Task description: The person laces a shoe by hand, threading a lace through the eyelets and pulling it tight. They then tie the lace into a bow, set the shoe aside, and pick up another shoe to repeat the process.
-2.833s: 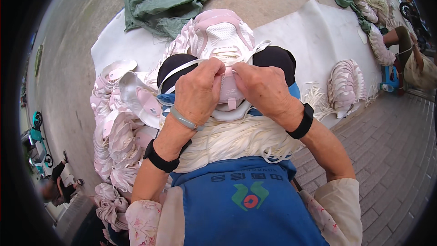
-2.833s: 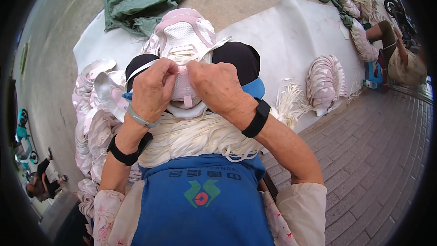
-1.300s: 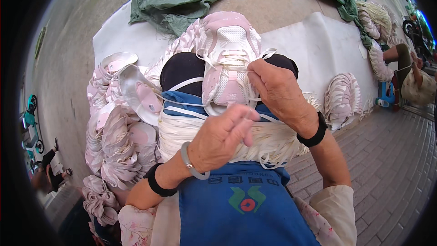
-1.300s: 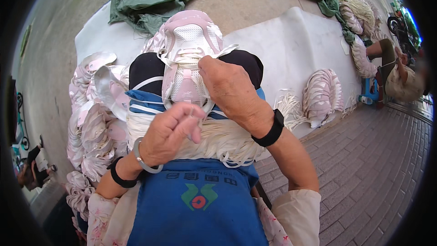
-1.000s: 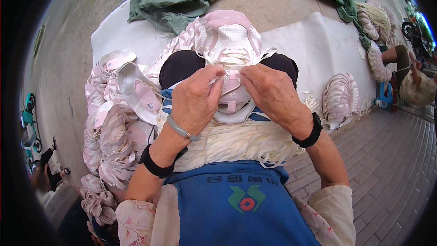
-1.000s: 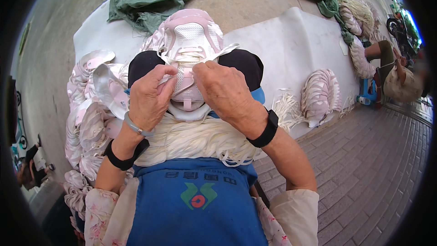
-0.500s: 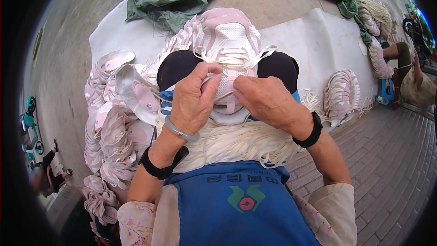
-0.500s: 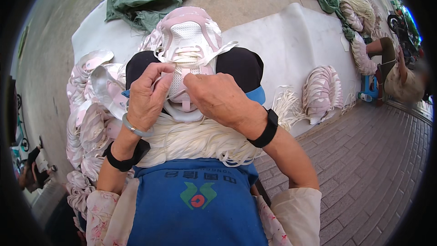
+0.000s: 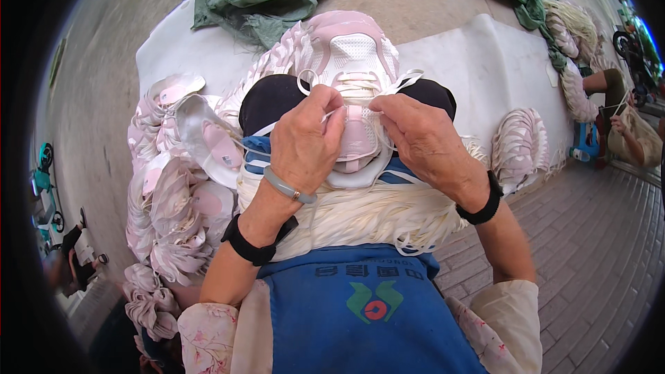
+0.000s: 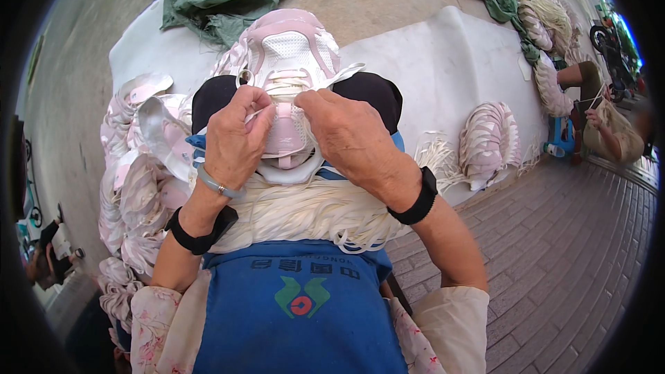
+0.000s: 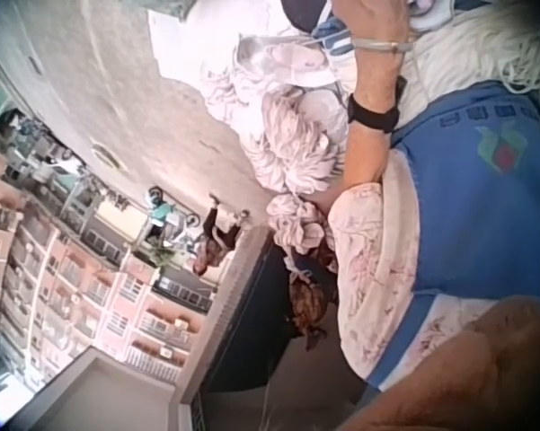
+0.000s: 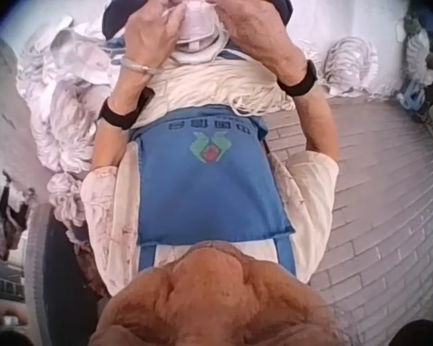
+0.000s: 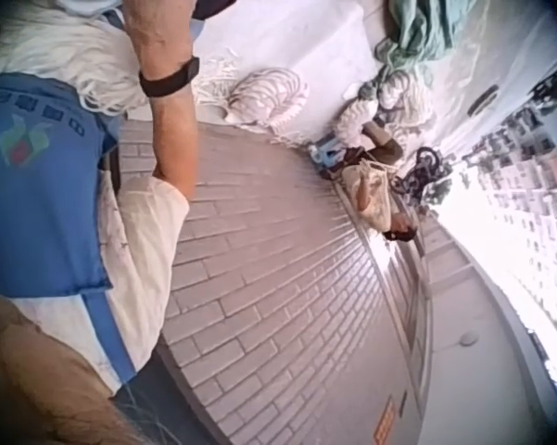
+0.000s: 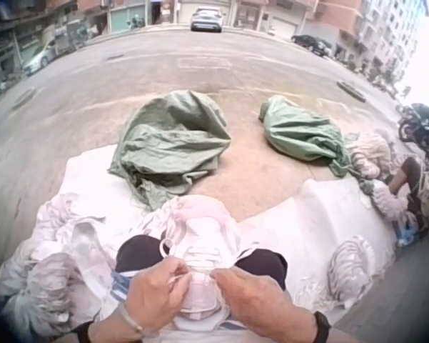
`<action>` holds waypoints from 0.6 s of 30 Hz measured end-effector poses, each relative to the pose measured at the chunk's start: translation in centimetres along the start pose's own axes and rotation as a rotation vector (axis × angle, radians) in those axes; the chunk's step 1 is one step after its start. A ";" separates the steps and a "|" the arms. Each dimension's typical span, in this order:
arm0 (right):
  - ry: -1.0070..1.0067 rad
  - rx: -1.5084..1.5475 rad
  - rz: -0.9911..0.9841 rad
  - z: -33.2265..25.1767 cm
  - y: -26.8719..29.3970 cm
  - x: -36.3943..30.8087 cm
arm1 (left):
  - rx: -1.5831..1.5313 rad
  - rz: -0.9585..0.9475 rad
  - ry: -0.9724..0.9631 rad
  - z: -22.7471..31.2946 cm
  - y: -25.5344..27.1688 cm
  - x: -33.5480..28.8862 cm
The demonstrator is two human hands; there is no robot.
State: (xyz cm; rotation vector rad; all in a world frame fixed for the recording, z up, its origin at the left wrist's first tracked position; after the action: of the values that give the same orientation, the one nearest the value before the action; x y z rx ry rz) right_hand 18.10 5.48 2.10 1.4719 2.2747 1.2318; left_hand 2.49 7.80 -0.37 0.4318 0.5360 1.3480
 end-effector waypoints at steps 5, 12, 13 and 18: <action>-0.063 -0.250 -0.075 -0.3 -0.4 0.3 | 0.231 0.038 -0.117 0.8 0.0 -0.7; -0.063 -0.381 -0.127 -0.5 -0.6 0.9 | 0.300 -0.054 -0.126 0.9 0.4 0.0; -0.062 -0.378 -0.110 -0.5 -0.8 0.8 | 0.291 -0.063 -0.123 0.8 0.3 0.0; -0.058 -0.406 -0.144 -0.9 -1.4 1.5 | 0.232 0.032 -0.148 1.0 0.3 0.0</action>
State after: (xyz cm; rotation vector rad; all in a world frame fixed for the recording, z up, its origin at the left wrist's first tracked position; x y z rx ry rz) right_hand 15.89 6.00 2.15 1.1607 1.9062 1.4739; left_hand 2.84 7.87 0.56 0.7268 0.5667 1.2779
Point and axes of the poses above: each hand's wrist, its own x-axis towards the middle knuckle, its own y-axis out of the back of the hand, z = x × y, the point moved 6 cm from there along x, towards the middle knuckle, and after that the axes turned 14 degrees about y, right-handed, at the moved point
